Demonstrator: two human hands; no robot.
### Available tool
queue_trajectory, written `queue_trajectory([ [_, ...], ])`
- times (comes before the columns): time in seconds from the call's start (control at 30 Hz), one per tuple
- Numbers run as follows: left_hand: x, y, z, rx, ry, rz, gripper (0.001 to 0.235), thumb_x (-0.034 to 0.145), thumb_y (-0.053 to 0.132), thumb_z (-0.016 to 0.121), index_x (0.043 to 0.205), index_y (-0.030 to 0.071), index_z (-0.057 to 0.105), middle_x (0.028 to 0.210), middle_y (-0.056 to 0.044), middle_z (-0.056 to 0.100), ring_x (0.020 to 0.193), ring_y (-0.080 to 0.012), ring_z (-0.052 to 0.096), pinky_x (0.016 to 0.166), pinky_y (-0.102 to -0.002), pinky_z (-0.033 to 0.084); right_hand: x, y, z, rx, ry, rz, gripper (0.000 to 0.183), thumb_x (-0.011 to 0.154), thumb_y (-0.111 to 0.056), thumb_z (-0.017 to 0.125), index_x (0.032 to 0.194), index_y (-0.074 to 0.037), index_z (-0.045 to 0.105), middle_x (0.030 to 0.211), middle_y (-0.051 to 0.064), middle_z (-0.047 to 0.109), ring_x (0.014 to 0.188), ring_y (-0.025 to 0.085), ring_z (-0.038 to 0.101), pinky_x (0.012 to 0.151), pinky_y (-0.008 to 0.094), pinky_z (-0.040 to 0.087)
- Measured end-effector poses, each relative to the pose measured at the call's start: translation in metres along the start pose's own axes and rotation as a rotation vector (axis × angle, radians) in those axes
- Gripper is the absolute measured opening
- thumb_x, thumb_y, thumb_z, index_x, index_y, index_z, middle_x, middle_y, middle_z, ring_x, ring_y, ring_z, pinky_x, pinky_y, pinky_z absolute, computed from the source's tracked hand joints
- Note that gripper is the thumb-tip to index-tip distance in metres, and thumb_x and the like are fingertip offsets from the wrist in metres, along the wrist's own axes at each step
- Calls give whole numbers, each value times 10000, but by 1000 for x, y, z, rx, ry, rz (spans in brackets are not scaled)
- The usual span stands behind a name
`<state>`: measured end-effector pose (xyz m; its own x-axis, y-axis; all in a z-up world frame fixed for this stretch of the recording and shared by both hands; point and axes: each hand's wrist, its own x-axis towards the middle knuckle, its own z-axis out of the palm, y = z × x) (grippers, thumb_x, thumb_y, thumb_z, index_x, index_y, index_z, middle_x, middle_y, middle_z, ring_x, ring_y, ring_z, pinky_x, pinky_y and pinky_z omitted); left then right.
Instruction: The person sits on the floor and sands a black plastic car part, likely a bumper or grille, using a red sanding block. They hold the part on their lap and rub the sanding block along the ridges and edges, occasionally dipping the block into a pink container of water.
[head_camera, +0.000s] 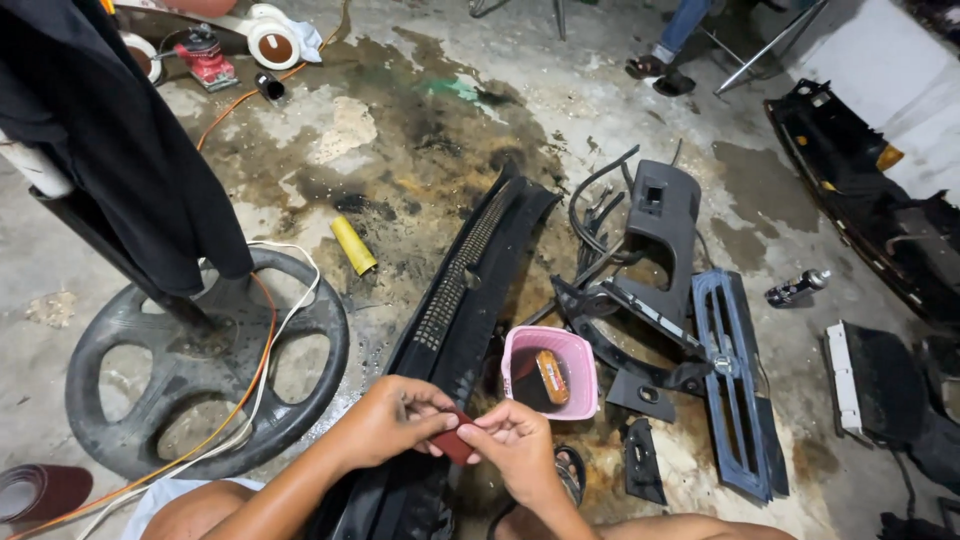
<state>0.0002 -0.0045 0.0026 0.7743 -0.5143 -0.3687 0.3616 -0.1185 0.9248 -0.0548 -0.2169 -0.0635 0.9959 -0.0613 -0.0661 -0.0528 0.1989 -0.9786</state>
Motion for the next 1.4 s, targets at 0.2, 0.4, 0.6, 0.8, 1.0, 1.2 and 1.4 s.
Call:
queue_trajectory([
  [0.2,-2,-2,-1,109,-51,146,138,927,94,737,960,13,844,771,-46,801,605,-93,721,598,-214,635,4,-18,-2,-128,-244,211,198,832,-32,844,975,25,720,721,170,767,581,217,749,552,282,639],
  [0.4,-5,6,-1,124,-35,-31,279,885,240,790,1077,38,776,644,-103,739,558,-127,731,519,-240,634,3,-2,-3,-39,-148,173,157,871,-62,784,928,75,733,728,218,760,627,302,792,594,362,697],
  [0.6,0,-5,-4,-10,-45,-9,194,927,123,781,783,-3,744,687,-128,762,638,-189,787,544,-277,654,-1,-4,8,5,-42,83,148,872,-84,768,877,55,717,791,244,798,650,288,796,587,359,698],
  [0.8,1,-12,-6,17,-11,95,332,938,148,790,655,33,662,534,-101,682,462,-123,645,459,-233,559,6,8,-8,77,-149,242,231,875,-35,774,845,-66,546,750,325,762,665,377,806,570,392,687],
  [1.0,-3,-8,0,48,-119,68,304,897,343,750,893,40,731,690,-102,737,568,-113,682,531,-243,610,-1,15,-13,62,-119,181,177,905,-66,728,888,-92,553,781,235,759,670,385,808,562,401,683],
  [1.2,4,-17,-4,-100,-158,105,227,886,177,776,1012,-7,731,771,-184,757,686,-205,766,593,-294,665,-2,-8,4,21,-54,199,202,923,-114,718,828,-88,543,731,254,769,640,294,788,590,340,657],
  [1.4,0,2,0,-38,-109,72,341,1004,343,606,988,27,734,702,-183,731,650,-216,760,556,-282,640,1,-11,4,39,-73,234,178,923,-117,724,847,-87,565,730,219,765,630,294,786,565,341,652],
])
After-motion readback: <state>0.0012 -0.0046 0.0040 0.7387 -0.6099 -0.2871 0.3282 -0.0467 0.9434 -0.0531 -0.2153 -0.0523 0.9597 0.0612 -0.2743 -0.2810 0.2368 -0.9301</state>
